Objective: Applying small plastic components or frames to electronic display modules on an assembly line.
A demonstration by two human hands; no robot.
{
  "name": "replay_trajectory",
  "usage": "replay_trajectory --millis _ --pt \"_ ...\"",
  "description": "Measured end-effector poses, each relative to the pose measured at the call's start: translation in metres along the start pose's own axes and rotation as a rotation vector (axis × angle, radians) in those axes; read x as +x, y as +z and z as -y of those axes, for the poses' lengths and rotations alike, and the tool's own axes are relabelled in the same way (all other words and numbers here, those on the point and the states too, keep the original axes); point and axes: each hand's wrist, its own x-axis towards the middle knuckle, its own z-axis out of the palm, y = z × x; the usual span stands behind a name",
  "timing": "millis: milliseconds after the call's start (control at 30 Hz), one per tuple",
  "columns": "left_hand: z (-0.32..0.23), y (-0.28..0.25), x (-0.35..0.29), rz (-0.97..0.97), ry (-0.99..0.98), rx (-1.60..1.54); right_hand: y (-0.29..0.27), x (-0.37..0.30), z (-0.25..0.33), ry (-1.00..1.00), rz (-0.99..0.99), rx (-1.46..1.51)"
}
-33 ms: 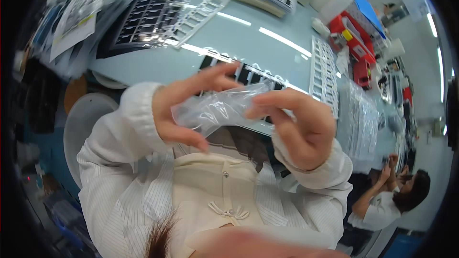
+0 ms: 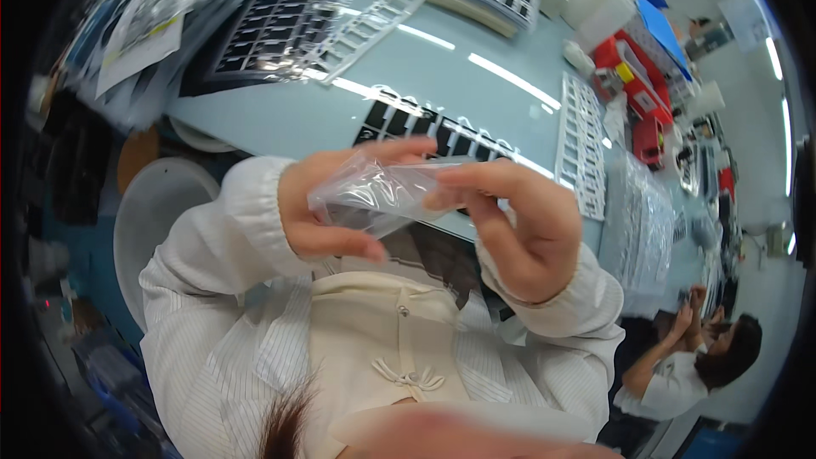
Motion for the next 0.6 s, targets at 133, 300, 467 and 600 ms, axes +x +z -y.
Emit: replay_trajectory --millis 133,300,467,600 --pt "-0.004 -0.01 -0.045 -0.255 -0.127 0.135 0.03 0.015 -0.014 -0.113 -0.001 -0.117" --pt "-0.011 -0.031 -0.18 -0.784 -0.207 0.23 0.018 0.008 -0.049 -0.149 -0.084 -0.184" --pt "-0.025 -0.038 -0.31 -1.395 -0.904 0.527 -0.012 -0.012 -0.068 0.109 -0.248 -0.196" --pt "0.001 -0.036 -0.355 -1.647 -1.235 0.437 -0.028 -0.006 -0.088 0.214 -0.284 -0.183"
